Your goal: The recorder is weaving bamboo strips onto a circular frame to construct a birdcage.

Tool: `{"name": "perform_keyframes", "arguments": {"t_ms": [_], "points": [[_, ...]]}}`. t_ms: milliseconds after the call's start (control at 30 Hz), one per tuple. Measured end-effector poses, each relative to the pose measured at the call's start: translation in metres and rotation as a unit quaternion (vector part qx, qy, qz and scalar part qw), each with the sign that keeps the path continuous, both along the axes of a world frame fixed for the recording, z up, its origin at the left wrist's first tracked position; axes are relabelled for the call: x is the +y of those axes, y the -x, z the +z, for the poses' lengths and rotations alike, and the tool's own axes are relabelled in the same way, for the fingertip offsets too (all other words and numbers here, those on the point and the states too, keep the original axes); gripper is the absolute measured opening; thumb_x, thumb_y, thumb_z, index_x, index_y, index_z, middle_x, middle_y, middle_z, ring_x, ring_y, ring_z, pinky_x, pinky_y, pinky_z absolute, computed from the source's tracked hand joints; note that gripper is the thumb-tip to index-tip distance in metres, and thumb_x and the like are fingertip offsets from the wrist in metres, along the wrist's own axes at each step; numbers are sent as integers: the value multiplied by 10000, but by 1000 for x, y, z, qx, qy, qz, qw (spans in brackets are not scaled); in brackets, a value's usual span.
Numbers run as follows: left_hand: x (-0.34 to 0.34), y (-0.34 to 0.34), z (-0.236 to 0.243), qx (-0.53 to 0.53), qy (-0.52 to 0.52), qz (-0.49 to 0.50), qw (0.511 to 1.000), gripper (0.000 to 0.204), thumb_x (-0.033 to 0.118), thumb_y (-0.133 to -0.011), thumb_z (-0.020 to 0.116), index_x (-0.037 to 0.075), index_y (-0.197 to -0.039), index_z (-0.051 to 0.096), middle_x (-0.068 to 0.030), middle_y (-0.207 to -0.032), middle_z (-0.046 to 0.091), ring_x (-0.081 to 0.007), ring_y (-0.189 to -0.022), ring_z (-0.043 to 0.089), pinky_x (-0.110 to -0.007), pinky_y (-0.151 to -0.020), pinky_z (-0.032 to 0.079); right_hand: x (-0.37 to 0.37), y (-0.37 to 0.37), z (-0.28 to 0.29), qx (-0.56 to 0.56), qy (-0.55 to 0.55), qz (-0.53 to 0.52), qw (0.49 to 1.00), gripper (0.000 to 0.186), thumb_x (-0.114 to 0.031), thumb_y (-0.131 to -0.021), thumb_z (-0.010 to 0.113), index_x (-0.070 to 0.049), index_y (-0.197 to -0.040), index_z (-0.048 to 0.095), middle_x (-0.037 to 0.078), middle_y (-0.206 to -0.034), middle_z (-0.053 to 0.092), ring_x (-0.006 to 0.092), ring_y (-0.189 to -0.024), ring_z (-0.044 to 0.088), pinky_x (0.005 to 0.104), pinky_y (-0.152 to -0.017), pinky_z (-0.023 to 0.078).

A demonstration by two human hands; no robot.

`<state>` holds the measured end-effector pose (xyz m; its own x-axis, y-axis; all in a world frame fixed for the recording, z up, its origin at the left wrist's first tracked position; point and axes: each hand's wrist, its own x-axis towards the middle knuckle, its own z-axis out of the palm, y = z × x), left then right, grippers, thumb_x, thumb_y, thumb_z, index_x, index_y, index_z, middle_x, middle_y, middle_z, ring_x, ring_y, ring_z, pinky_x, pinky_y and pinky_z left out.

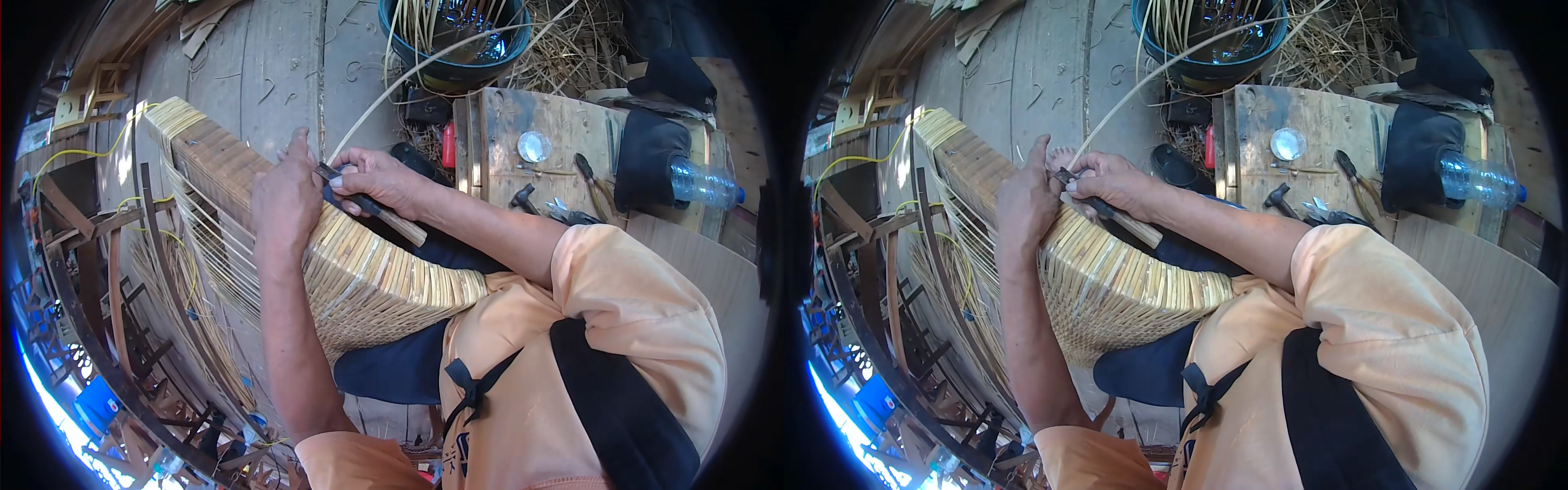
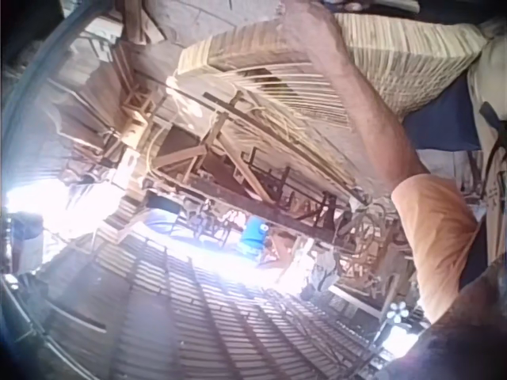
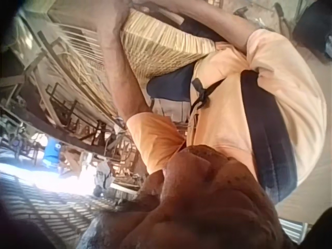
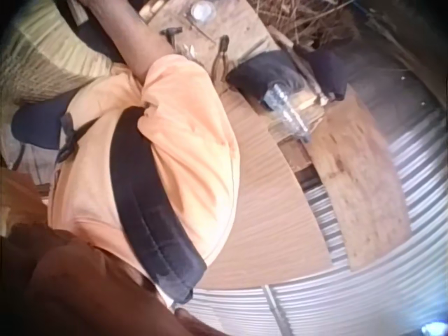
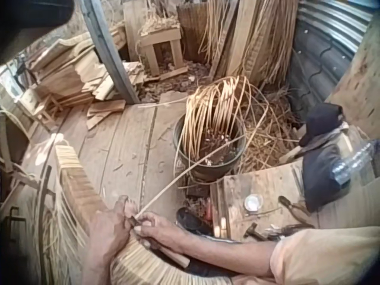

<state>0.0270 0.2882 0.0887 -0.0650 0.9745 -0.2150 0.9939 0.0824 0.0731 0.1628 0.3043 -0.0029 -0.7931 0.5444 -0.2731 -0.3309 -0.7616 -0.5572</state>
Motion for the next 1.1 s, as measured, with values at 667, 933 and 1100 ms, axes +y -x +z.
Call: {"name": "perform_keyframes", "arguments": {"t_ms": [667, 933, 1100], "points": [[-8, 3, 1, -37, 47, -6, 998, 186, 194, -851, 498, 81, -880, 642, -159, -783, 645, -319, -790, 631, -456, -710, 453, 14, -6, -18, -24, -78, -61, 995, 268, -83, -841, 630, 20, -1045, 489, 43, -768, 571, 87, -582, 516, 206, -514, 417], [-8, 4, 3, 30, 24, -22, 999, 200, 230, -854, 503, 107, -843, 661, -162, -799, 645, -320, -795, 629, -449, -705, 450, 22, -10, -22, -52, -121, -70, 989, 262, -62, -836, 634, 18, -1042, 493, 31, -756, 576, 74, -598, 525, 207, -505, 433], [-11, 13, -2, 11, 7, -48, 999, 226, 281, -886, 489, 139, -947, 653, -148, -772, 649, -327, -726, 637, -428, -671, 485, 23, -12, -18, -105, -151, -47, 982, 240, -73, -818, 651, 3, -1015, 536, 15, -711, 566, 75, -560, 522, 204, -506, 428]]}}
